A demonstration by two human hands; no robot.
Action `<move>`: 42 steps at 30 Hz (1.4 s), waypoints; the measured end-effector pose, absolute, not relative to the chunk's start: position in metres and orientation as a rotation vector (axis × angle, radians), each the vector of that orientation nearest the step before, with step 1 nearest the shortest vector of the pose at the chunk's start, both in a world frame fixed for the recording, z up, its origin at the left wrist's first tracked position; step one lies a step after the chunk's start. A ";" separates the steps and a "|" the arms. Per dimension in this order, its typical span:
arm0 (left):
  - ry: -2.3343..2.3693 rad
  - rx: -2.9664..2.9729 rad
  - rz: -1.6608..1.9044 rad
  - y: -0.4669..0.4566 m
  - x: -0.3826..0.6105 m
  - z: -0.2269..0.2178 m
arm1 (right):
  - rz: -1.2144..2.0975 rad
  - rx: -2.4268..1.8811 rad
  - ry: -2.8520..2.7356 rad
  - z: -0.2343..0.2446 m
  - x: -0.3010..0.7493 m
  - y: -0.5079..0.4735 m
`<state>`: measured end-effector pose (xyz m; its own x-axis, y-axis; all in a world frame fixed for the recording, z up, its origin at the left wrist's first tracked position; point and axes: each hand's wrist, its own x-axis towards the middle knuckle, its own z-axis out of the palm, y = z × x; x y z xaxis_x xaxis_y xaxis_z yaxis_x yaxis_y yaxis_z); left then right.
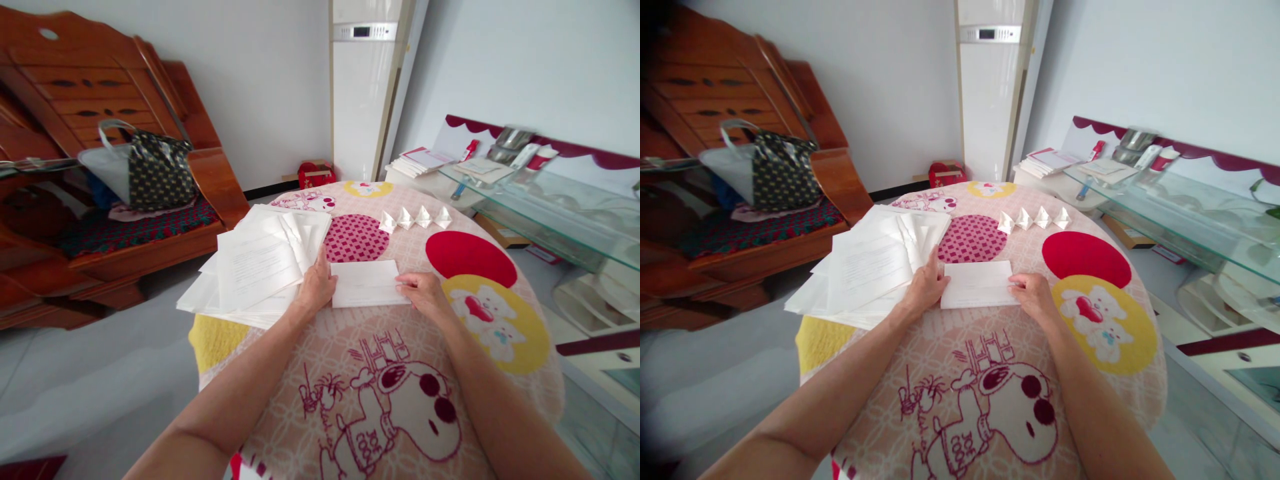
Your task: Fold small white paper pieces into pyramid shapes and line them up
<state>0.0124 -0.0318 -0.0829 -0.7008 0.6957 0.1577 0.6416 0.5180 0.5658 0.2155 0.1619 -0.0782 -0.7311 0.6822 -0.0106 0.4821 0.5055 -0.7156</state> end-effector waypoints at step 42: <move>2.111 1.931 0.745 -0.030 0.008 -0.075 | 1.022 -0.914 -2.488 -0.076 0.213 0.162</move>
